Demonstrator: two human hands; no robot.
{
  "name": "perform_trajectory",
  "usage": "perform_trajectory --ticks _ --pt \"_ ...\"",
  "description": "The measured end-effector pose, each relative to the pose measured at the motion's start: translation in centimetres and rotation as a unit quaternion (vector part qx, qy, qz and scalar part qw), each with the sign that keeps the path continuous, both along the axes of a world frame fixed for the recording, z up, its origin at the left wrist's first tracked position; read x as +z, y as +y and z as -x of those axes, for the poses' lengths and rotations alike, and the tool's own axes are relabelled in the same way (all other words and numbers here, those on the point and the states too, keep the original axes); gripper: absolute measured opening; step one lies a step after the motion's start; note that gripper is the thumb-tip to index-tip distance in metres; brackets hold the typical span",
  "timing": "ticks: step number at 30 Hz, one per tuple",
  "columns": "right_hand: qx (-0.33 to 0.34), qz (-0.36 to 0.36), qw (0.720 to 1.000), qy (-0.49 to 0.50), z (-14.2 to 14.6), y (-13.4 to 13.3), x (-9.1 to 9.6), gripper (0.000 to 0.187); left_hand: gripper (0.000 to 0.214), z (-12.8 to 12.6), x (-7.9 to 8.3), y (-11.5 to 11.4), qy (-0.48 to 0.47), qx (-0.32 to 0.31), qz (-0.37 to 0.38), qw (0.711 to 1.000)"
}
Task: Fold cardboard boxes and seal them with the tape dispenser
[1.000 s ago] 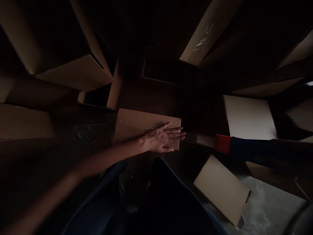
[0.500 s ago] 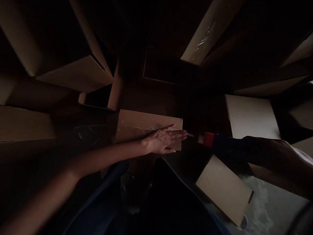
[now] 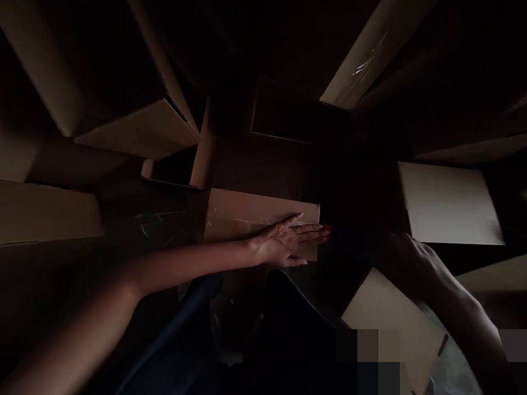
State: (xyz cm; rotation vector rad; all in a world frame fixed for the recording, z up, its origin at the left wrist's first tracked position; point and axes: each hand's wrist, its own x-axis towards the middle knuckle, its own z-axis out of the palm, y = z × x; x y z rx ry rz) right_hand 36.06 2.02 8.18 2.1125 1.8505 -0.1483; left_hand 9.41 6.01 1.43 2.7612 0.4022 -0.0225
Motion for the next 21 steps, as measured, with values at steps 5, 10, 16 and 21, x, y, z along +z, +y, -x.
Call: perform_trajectory --ticks 5,10,16,21 --pt "0.017 0.083 0.996 -0.022 3.3 0.4 -1.3 0.018 0.069 -0.1 0.0 0.1 0.016 -0.011 -0.011 1.0" --pt "-0.015 0.108 0.994 0.009 4.7 -0.5 -2.1 0.038 0.067 0.1 0.3 0.2 0.008 -0.002 -0.028 1.0" --pt "-0.043 0.091 0.995 -0.002 5.7 -2.2 -3.3 0.041 0.066 0.1 0.7 0.1 0.03 -0.006 -0.034 0.999" --pt "-0.068 0.062 0.995 0.024 7.2 -2.1 -3.3 0.033 0.064 0.0 0.7 0.0 0.024 0.008 -0.04 0.999"
